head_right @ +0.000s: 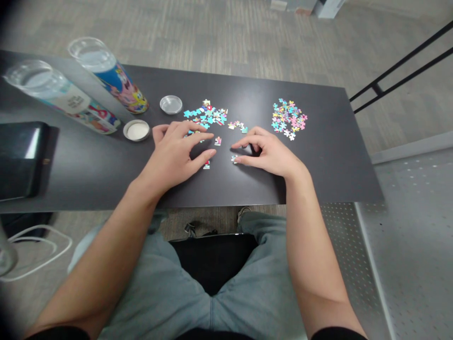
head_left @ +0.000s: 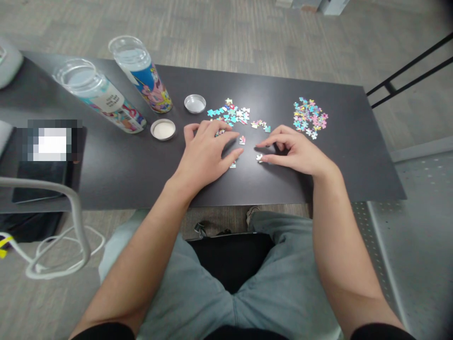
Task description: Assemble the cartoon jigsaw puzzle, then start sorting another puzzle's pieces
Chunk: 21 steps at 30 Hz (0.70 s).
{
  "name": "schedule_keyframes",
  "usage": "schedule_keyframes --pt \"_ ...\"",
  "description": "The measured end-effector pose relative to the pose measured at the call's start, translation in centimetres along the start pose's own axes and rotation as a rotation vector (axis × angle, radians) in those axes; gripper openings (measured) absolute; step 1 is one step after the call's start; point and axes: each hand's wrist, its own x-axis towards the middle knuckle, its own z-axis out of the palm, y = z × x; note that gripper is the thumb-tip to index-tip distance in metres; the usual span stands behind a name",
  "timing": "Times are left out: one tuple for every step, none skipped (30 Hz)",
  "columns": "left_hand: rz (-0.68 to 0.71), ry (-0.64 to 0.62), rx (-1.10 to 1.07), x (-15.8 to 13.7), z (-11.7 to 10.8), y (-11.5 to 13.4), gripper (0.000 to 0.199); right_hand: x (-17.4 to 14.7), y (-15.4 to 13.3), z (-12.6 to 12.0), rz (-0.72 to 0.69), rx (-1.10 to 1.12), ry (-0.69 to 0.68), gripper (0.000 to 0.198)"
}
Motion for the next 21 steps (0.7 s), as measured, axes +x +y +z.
schedule_keyframes --pt "-0.01 0.003 -0.006 0.4 0.2 0.1 0.026 -0.2 -0.1 0.0 0.004 0.014 -0.009 0.041" --pt "-0.024 0.009 -0.013 0.8 0.5 0.1 0.024 -0.4 -0.1 0.0 0.002 0.024 -0.01 0.038" --pt "-0.039 0.018 -0.02 1.2 0.7 0.0 0.022 -0.5 -0.2 0.1 -0.004 0.031 -0.008 0.035" --pt "-0.053 0.026 -0.027 1.7 1.0 -0.1 0.02 -0.5 -0.2 0.2 -0.011 0.037 -0.003 0.032" --pt "-0.061 0.032 -0.034 2.0 1.2 -0.2 0.017 -0.5 -0.2 0.4 -0.017 0.043 0.002 0.03" --pt "-0.063 0.032 -0.04 2.4 1.3 -0.2 0.014 -0.5 -0.2 0.5 -0.023 0.046 0.01 0.029" --pt "-0.06 0.027 -0.047 2.6 1.5 -0.2 0.013 -0.5 -0.2 0.6 -0.026 0.047 0.018 0.029" --pt "-0.055 0.019 -0.053 2.7 1.6 -0.2 0.012 -0.4 -0.1 0.7 -0.028 0.044 0.028 0.029" --pt "-0.05 0.008 -0.061 2.8 1.6 -0.1 0.012 -0.3 -0.1 0.7 -0.028 0.039 0.037 0.03" --pt "-0.047 -0.004 -0.071 2.8 1.6 0.1 0.011 -0.3 0.0 0.8 -0.028 0.033 0.046 0.031" --pt "-0.042 -0.018 -0.082 2.7 1.6 0.2 0.011 -0.2 0.1 0.8 -0.028 0.026 0.052 0.033" --pt "-0.035 -0.034 -0.095 2.6 1.6 0.4 0.011 -0.1 0.1 0.8 -0.024 0.019 0.056 0.034" --pt "-0.025 -0.049 -0.107 2.5 1.6 0.5 0.011 -0.1 0.2 0.7 -0.02 0.012 0.059 0.035" --pt "-0.013 -0.063 -0.118 2.4 1.7 0.6 0.012 0.0 0.2 0.6 -0.014 0.006 0.059 0.037" --pt "-0.001 -0.077 -0.126 2.3 1.7 0.7 0.013 0.0 0.2 0.5 -0.007 0.003 0.057 0.037" --pt "0.011 -0.087 -0.132 2.1 1.7 0.8 0.014 0.0 0.2 0.4 0.001 0.001 0.053 0.038" --pt "0.019 -0.095 -0.138 2.0 1.7 0.9 0.015 0.0 0.2 0.3 0.006 0.0 0.05 0.038" --pt "0.025 -0.1 -0.145 1.9 1.7 1.0 0.015 0.0 0.1 0.2 0.007 0.001 0.047 0.038" --pt "0.029 -0.102 -0.154 1.8 1.7 1.1 0.014 0.0 0.1 0.2 0.004 0.001 0.046 0.038" --pt "0.029 -0.1 -0.164 1.7 1.7 1.2 0.012 0.0 0.1 0.1 0.0 0.0 0.045 0.038" --pt "0.026 -0.096 -0.172 1.5 1.6 1.3 0.01 0.0 0.1 0.1 -0.003 -0.001 0.044 0.038"
